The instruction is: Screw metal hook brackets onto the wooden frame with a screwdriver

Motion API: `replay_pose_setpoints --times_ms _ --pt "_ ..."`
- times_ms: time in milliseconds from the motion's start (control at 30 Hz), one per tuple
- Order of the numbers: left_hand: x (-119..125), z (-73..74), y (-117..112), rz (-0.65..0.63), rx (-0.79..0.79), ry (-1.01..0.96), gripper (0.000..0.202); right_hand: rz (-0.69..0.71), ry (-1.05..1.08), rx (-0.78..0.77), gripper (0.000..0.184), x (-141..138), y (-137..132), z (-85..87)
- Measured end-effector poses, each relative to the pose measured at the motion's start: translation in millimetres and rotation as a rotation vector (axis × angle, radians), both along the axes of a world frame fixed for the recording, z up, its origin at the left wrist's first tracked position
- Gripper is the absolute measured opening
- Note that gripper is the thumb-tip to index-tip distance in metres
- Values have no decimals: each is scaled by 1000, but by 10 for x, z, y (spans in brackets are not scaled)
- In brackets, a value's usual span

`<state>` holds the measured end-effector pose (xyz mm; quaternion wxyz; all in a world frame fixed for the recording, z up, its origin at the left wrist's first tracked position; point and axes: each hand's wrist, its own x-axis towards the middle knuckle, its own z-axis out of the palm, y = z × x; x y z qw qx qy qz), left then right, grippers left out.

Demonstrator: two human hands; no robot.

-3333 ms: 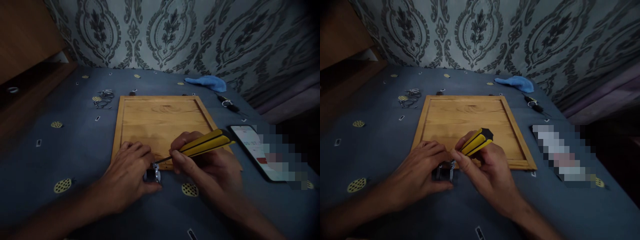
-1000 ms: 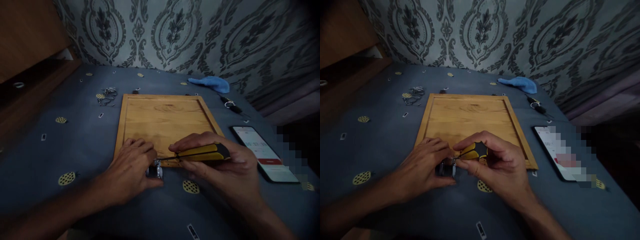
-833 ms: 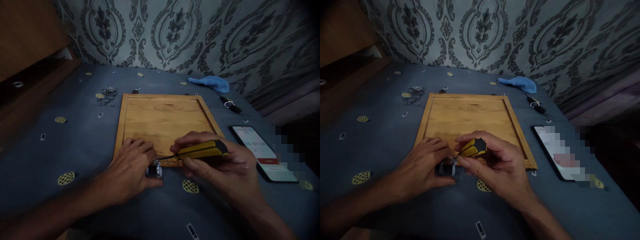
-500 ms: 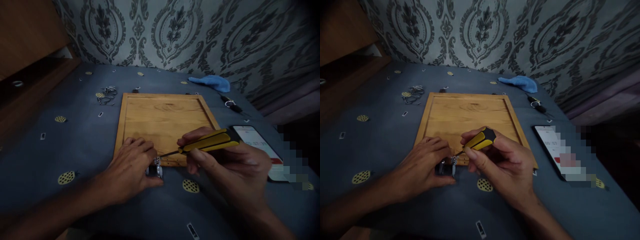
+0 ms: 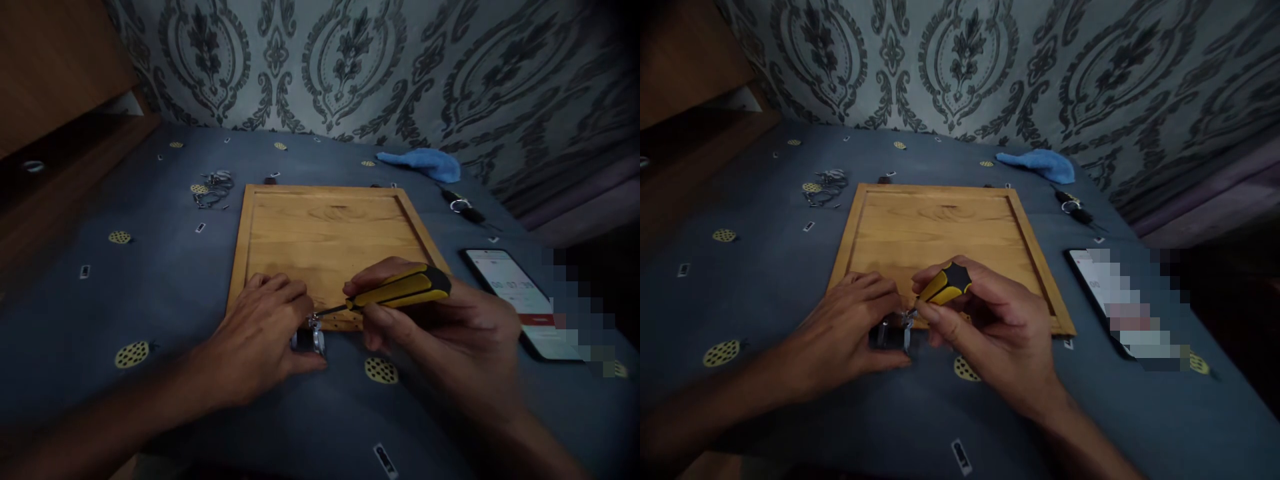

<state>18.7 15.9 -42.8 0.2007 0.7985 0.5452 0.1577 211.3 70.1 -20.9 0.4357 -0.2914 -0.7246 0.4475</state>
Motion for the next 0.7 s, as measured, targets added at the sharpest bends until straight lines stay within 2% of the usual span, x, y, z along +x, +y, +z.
replay_pose_setpoints --times_ms 200,400,533,600,700 --pt "-4 5 5 -1 -20 10 41 -12 9 6 13 -7 33 40" --pt "-10 -17 -8 -1 17 -29 41 102 -56 -71 19 82 58 67" --pt "-16 -16 -9 0 14 -28 41 79 -56 72 8 83 86 56" --pt "-14 -6 -4 1 -3 -21 40 70 -38 138 12 63 98 56" --pt "-6 8 4 5 -14 -8 39 62 -33 148 15 48 95 60"
